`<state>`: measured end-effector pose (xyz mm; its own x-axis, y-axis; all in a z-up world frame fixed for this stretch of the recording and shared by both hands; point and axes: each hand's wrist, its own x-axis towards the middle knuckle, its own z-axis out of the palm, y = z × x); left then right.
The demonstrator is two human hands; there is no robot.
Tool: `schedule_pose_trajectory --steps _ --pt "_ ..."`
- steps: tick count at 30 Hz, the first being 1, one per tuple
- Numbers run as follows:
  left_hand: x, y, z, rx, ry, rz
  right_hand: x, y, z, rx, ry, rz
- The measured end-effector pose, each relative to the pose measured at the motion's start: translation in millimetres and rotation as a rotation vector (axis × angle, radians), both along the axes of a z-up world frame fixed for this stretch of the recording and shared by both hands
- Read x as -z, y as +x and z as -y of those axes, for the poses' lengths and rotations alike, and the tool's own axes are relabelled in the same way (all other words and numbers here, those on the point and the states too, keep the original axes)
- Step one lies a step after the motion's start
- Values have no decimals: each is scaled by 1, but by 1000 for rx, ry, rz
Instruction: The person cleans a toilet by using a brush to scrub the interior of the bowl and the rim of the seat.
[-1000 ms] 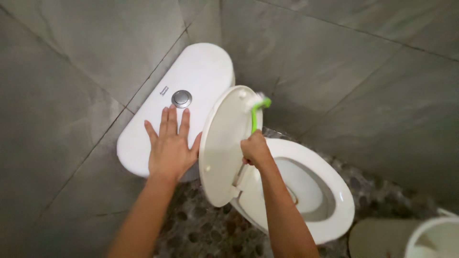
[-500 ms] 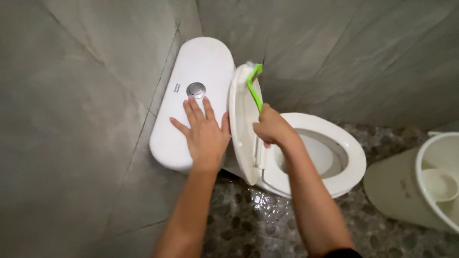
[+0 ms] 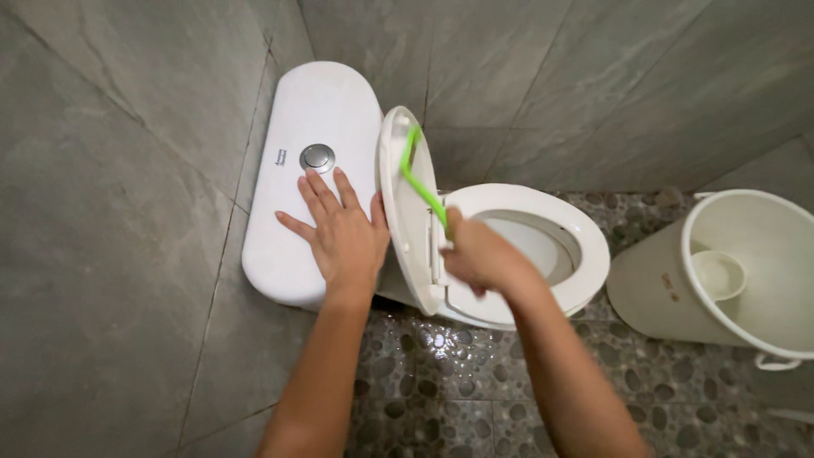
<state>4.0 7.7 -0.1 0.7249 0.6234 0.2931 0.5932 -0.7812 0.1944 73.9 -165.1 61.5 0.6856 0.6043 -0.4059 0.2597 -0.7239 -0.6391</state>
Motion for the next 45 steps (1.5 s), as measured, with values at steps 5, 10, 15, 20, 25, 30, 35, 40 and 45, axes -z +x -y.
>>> schedule_pose_trajectory --steps 5,10,15,20,25,30,35,40,45 --pt "1 -1 -1 12 -13 13 -15 9 -21 39 30 29" --pt "-2 -1 0 17 -42 12 29 -7 1 17 -150 102" --pt "-4 -1 -1 20 -56 -20 98 -54 40 -28 -45 313" --pt "8 -18 -9 120 -68 59 126 -33 31 17 60 437" --pt "11 -49 -10 191 -3 58 166 -99 64 230 184 250" --pt "18 -62 -12 195 56 32 157 -101 67 413 284 163" --pt "17 -59 -13 184 72 34 145 -107 51 597 370 175" --pt "11 -59 -10 160 45 39 165 -151 69 582 607 166" --pt "6 -58 -8 117 30 -17 184 -128 67 543 600 233"
